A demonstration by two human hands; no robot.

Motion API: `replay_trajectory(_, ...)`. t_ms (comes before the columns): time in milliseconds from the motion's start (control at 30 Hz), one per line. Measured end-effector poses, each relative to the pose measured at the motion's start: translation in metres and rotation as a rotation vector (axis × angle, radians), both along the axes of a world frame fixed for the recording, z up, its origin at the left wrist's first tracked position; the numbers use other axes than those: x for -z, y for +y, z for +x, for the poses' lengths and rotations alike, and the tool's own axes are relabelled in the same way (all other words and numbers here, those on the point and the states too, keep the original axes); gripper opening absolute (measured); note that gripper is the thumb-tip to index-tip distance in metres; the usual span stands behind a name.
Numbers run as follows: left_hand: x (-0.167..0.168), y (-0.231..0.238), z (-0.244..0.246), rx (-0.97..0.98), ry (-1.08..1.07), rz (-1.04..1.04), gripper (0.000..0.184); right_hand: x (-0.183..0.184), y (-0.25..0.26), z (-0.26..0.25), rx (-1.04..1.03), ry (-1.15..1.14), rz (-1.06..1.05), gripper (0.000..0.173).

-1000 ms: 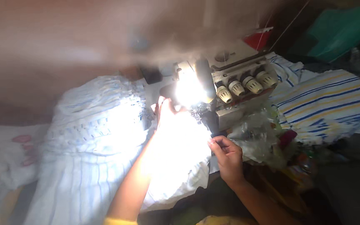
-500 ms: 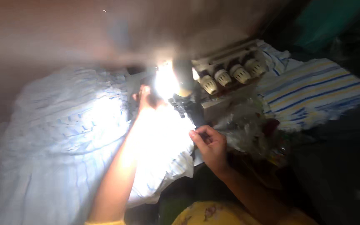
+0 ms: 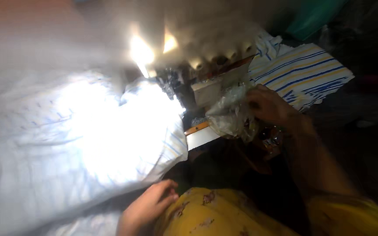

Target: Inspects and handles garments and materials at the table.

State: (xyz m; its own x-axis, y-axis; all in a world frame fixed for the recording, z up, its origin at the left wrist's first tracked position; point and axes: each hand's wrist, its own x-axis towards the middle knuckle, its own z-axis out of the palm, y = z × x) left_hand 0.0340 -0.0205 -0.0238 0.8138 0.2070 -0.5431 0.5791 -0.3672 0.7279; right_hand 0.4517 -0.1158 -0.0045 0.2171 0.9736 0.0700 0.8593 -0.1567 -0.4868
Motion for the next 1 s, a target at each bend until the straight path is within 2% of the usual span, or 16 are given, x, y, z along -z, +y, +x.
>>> replay_trajectory(100, 0.039, 0.004, 0.017, -0.185, 0.362, 0.059, 0.045, 0.001, 0.023, 0.004, -0.093, 0.005, -0.128, 0.037)
replay_trajectory(167, 0.056, -0.001, 0.026, -0.365, 0.493, 0.158, 0.043, -0.002, 0.031, 0.006, -0.106, -0.029, -0.166, 0.046)
replay_trajectory(233, 0.071, -0.007, 0.030, -0.460, 0.594, 0.256, 0.044, -0.009, 0.035, 0.006, -0.113, -0.043, -0.250, 0.042)
replay_trajectory(300, 0.092, -0.009, 0.022, -0.531, 0.656, 0.312, 0.049, -0.012, 0.034, 0.007, -0.151, -0.072, -0.223, 0.034)
replay_trajectory(433, 0.078, -0.009, 0.024, -0.514, 0.817, 0.229, 0.054, -0.025, 0.024, 0.012, -0.227, -0.179, -0.090, 0.015)
replay_trajectory(500, 0.097, -0.014, 0.018, -0.564, 0.686, 0.313, 0.055, -0.038, 0.013, 0.011, -0.185, -0.205, -0.109, 0.016)
replay_trajectory(567, 0.112, -0.012, 0.015, -0.477, 0.508, 0.298, 0.051, -0.051, -0.001, 0.009, -0.110, -0.225, -0.151, 0.017)
replay_trajectory(667, 0.074, -0.010, 0.026, -0.317, 0.272, 0.145, 0.039, -0.068, -0.028, 0.009, 0.023, -0.200, -0.143, 0.019)
replay_trajectory(700, 0.063, -0.014, 0.026, -0.272, 0.159, 0.107, 0.035, -0.072, -0.040, 0.009, 0.048, -0.171, -0.088, 0.020)
replay_trajectory(767, 0.041, -0.027, 0.026, -0.197, -0.043, 0.065, 0.030, -0.075, -0.062, 0.007, 0.130, -0.097, 0.040, 0.033)
replay_trajectory(833, 0.018, -0.040, 0.027, -0.161, -0.247, 0.115, 0.030, -0.071, -0.084, -0.002, 0.223, -0.014, 0.190, 0.040)
replay_trajectory(900, -0.003, -0.046, 0.029, -0.111, -0.477, 0.120, 0.035, -0.067, -0.100, -0.027, 0.178, 0.170, 0.343, 0.047)
replay_trajectory(933, -0.016, -0.047, 0.031, -0.061, -0.576, 0.082, 0.038, -0.063, -0.104, -0.046, 0.108, 0.318, 0.380, 0.056)
replay_trajectory(1000, -0.042, -0.045, 0.036, 0.066, -0.735, -0.022, 0.033, -0.044, -0.100, -0.090, -0.109, 0.688, 0.327, 0.072)
